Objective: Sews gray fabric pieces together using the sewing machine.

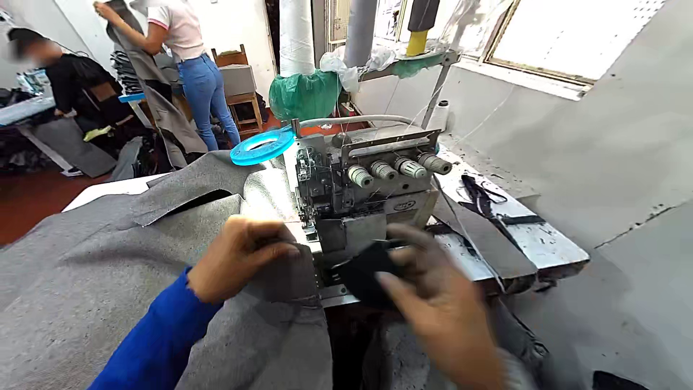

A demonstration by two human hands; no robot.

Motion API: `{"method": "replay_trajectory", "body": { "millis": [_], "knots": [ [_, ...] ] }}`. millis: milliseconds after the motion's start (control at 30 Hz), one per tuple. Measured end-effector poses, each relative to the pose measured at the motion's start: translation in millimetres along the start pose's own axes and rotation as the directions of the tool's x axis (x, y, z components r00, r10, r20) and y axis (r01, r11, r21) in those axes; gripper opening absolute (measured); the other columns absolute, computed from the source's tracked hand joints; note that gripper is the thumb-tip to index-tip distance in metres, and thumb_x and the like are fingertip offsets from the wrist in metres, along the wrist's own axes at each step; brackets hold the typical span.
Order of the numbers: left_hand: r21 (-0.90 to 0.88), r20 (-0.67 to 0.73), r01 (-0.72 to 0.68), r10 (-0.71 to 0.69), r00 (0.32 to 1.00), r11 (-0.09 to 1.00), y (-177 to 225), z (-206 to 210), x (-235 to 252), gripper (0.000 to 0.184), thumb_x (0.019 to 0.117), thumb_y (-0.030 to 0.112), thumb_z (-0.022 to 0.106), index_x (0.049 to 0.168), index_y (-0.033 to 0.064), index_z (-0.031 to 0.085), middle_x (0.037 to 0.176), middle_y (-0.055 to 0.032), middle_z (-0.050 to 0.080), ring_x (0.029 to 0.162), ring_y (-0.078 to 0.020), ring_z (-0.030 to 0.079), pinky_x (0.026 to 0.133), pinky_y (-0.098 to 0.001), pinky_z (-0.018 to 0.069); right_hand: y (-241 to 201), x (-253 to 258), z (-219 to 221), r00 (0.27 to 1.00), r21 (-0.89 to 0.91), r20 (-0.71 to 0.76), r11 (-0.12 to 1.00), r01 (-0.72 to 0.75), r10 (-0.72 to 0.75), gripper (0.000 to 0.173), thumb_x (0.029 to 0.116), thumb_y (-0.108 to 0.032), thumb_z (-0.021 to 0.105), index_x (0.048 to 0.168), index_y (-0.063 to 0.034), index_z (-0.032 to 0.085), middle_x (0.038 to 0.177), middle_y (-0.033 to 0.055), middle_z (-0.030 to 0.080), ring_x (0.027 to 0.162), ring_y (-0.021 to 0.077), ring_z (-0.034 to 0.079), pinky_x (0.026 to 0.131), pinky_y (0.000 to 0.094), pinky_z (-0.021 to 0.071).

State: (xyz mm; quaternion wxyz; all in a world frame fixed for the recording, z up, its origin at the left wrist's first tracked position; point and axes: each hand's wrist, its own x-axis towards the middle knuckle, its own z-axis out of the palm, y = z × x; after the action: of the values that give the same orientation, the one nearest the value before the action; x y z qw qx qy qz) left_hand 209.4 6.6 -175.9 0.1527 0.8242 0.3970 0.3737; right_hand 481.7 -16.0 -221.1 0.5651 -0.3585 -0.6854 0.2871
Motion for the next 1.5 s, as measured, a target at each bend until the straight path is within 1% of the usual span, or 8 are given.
{"method": "replay_trajectory", "body": {
  "millis": [233, 533, 600, 733, 867, 1067, 1367, 1500],
  "knots": [
    [-0.017, -0.194, -0.002, -0.001, 0.981, 1.0, 18.1, 3.5, -18.0, 0.006, 0.0855, 0.015, 0.077, 0.087, 0.0094, 0.074, 0.102, 0.0018, 0.074, 0.094, -0.0043, 0.07, 0.081, -0.0199, 0.0597, -12.0, 7.1, 96.9, 0.998, 0.333, -0.059, 0.942, 0.032, -0.013, 0.017, 0.0936, 0.003, 0.058, 0.106, 0.0117, 0.066, 0.094, 0.0095, 0.073, 0.087, 0.0043, 0.07, 0.084, 0.0196, 0.0578],
    [-0.069, -0.145, 0.112, -0.121, 0.982, 0.991, 18.9, -4.4, -20.9, 0.009, 0.0876, 0.006, 0.074, 0.092, 0.0081, 0.066, 0.074, 0.0056, 0.069, 0.065, 0.0009, 0.065, 0.061, -0.0158, 0.0545, -17.2, 2.4, 104.3, 0.996, 0.394, -0.039, 0.918, -0.055, 0.076, 0.011, 0.0969, -0.007, 0.059, 0.097, 0.0035, 0.063, 0.08, -0.0044, 0.067, 0.072, -0.0047, 0.061, 0.066, 0.0142, 0.0519],
    [0.007, -0.142, 0.096, -0.094, 0.985, 0.995, 24.6, -8.4, -17.3, 0.008, 0.0887, 0.008, 0.073, 0.092, 0.0089, 0.065, 0.074, 0.0063, 0.069, 0.064, 0.0015, 0.064, 0.06, -0.0157, 0.0542, -15.5, -6.7, 101.6, 0.991, 0.303, 0.129, 0.95, -0.08, 0.042, 0.029, 0.0982, -0.023, 0.062, 0.101, 0.0051, 0.069, 0.084, 0.0018, 0.071, 0.077, -0.0008, 0.066, 0.07, 0.0196, 0.0559],
    [0.387, -0.107, -0.017, 0.063, 0.992, 0.922, 28.4, -6.1, -2.5, 0.005, 0.0899, 0.013, 0.07, 0.095, 0.0123, 0.068, 0.076, 0.0057, 0.069, 0.068, -0.0044, 0.066, 0.065, -0.025, 0.0565, -10.9, -36.8, 114.0, 0.917, 0.279, 0.384, 0.933, -0.229, 0.11, 0.016, 0.091, -0.007, 0.062, 0.095, 0.006, 0.07, 0.083, 0.0092, 0.071, 0.081, 0.0047, 0.069, 0.075, 0.0248, 0.0558],
    [0.514, -0.215, -0.019, 0.151, 0.965, 0.858, -25.3, 35.6, -9.5, 0.009, 0.0895, 0.018, 0.073, 0.096, 0.0122, 0.077, 0.095, -0.0024, 0.075, 0.099, -0.0243, 0.067, 0.093, -0.0467, 0.049, 8.9, -40.4, 113.5, 0.79, 0.396, 0.553, 0.751, -0.528, 0.264, 0.017, 0.0993, -0.011, 0.055, 0.093, -0.0013, 0.068, 0.079, -0.0052, 0.066, 0.078, -0.0045, 0.063, 0.076, 0.0203, 0.054],
    [0.72, -0.228, 0.088, 0.115, 0.967, 0.689, 16.5, 70.6, -29.4, 0.026, 0.1006, 0.025, 0.06, 0.098, 0.0097, 0.08, 0.096, -0.0058, 0.079, 0.093, -0.0236, 0.075, 0.089, -0.0431, 0.0578, 33.1, -62.5, 94.2, 0.907, 0.232, 0.396, 0.94, -0.252, 0.145, 0.022, 0.0975, -0.009, 0.059, 0.089, 0.0078, 0.072, 0.074, 0.011, 0.07, 0.072, 0.0063, 0.067, 0.071, 0.0257, 0.0551],
    [0.538, -0.189, 0.124, -0.024, 0.982, 0.834, 38.4, 60.1, -13.4, 0.024, 0.0991, 0.014, 0.053, 0.108, 0.0009, 0.072, 0.103, -0.0118, 0.076, 0.103, -0.0276, 0.074, 0.093, -0.0429, 0.0589, 24.0, -8.1, 71.5, 0.892, 0.474, 0.417, 0.795, -0.377, 0.174, 0.027, 0.1075, -0.013, 0.045, 0.094, -0.0048, 0.067, 0.08, -0.0091, 0.069, 0.079, -0.0059, 0.066, 0.076, 0.0181, 0.0568],
    [0.478, -0.055, 0.006, 0.023, 0.998, 0.878, 71.8, 61.4, -38.4, 0.051, 0.0995, 0.045, 0.06, 0.12, -0.0014, 0.064, 0.125, -0.0191, 0.071, 0.123, -0.0303, 0.066, 0.108, -0.0433, 0.0488, 25.1, 1.8, 64.8, 0.902, 0.466, 0.392, 0.805, -0.366, 0.183, 0.028, 0.1069, -0.014, 0.044, 0.087, -0.0078, 0.062, 0.072, -0.0124, 0.062, 0.069, -0.0082, 0.061, 0.066, 0.0152, 0.0532]
  ]
}}
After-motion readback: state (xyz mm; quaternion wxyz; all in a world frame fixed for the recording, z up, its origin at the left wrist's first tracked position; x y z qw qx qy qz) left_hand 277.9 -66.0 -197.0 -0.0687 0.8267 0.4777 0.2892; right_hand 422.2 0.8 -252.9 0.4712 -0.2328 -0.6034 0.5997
